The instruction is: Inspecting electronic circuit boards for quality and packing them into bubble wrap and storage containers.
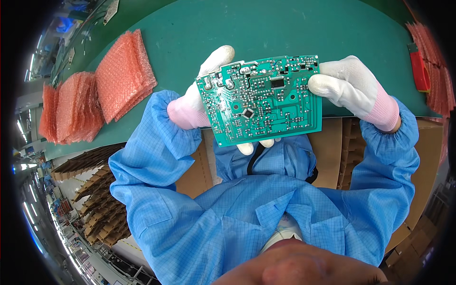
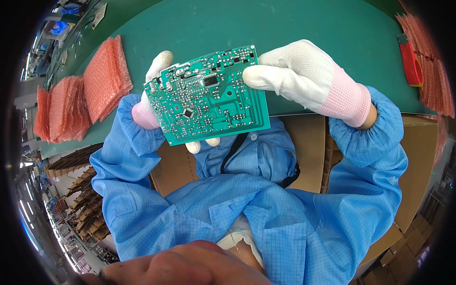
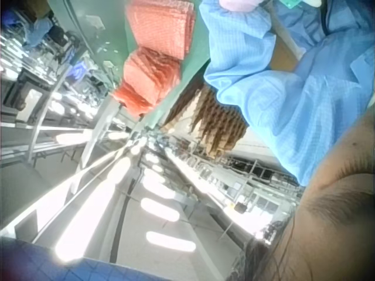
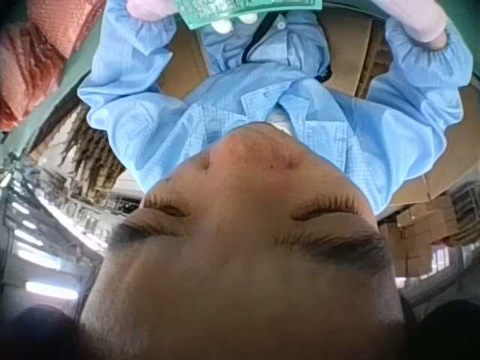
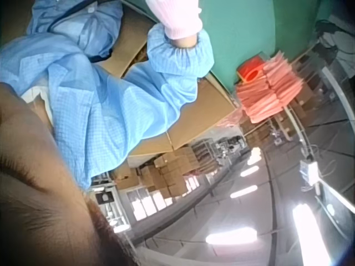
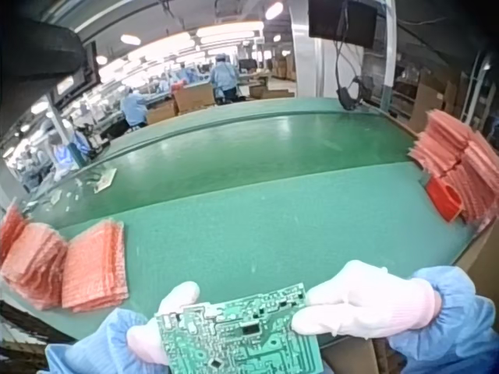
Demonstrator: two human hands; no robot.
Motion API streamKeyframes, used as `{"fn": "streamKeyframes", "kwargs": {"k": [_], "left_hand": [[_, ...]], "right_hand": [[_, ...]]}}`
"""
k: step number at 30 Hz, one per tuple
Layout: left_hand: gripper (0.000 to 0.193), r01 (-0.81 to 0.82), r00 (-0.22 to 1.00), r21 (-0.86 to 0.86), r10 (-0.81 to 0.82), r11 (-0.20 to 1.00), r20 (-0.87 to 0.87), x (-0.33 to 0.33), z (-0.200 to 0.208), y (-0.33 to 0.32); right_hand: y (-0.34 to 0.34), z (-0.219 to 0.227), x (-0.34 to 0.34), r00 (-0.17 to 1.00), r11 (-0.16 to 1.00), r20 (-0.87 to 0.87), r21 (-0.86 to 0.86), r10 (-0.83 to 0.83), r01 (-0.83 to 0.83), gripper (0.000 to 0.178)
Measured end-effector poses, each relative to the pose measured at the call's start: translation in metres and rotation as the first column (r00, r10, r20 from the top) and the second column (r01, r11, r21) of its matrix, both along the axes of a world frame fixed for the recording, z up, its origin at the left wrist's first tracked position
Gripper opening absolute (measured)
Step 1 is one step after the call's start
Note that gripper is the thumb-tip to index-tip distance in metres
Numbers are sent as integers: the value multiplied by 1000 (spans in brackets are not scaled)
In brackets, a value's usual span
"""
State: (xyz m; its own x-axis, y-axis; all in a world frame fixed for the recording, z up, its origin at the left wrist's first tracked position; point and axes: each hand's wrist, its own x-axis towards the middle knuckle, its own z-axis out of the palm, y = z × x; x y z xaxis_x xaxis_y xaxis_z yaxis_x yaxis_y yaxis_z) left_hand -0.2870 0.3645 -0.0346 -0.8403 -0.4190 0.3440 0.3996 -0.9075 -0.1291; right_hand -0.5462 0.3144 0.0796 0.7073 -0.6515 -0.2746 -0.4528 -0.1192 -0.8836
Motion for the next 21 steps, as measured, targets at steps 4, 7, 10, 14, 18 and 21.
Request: {"fn": "streamKeyframes", "kwargs": {"k": [4, 7, 10, 14, 18, 21], "left_hand": [[84, -9, 999, 43, 7, 999, 44, 8, -15, 9], [83, -4, 999, 74, 2, 997, 32, 9, -12, 14], [82, 19, 1000, 87, -19, 996, 2, 2, -2, 9], [86, 97, 995, -162, -96, 982, 15, -10, 11, -9], [91, -54, 985, -121, 73, 991, 156, -13, 26, -2], [97, -84, 956, -117, 113, 990, 271, -9, 44, -2]], "right_hand": [[2, 2, 0, 1000, 1000, -22, -1, -5, 5, 48], [4, 3, 0, 999, 1000, -32, 22, -12, 12, 48], [4, 3, 0, 998, 999, -63, 36, -14, 17, 49], [1, -2, -1, 997, 1000, -79, 30, -4, 7, 49], [-2, -10, -2, 997, 942, 34, -330, 67, -52, 45], [-1, -16, -2, 997, 866, -73, -498, 13, -47, 34]]}}
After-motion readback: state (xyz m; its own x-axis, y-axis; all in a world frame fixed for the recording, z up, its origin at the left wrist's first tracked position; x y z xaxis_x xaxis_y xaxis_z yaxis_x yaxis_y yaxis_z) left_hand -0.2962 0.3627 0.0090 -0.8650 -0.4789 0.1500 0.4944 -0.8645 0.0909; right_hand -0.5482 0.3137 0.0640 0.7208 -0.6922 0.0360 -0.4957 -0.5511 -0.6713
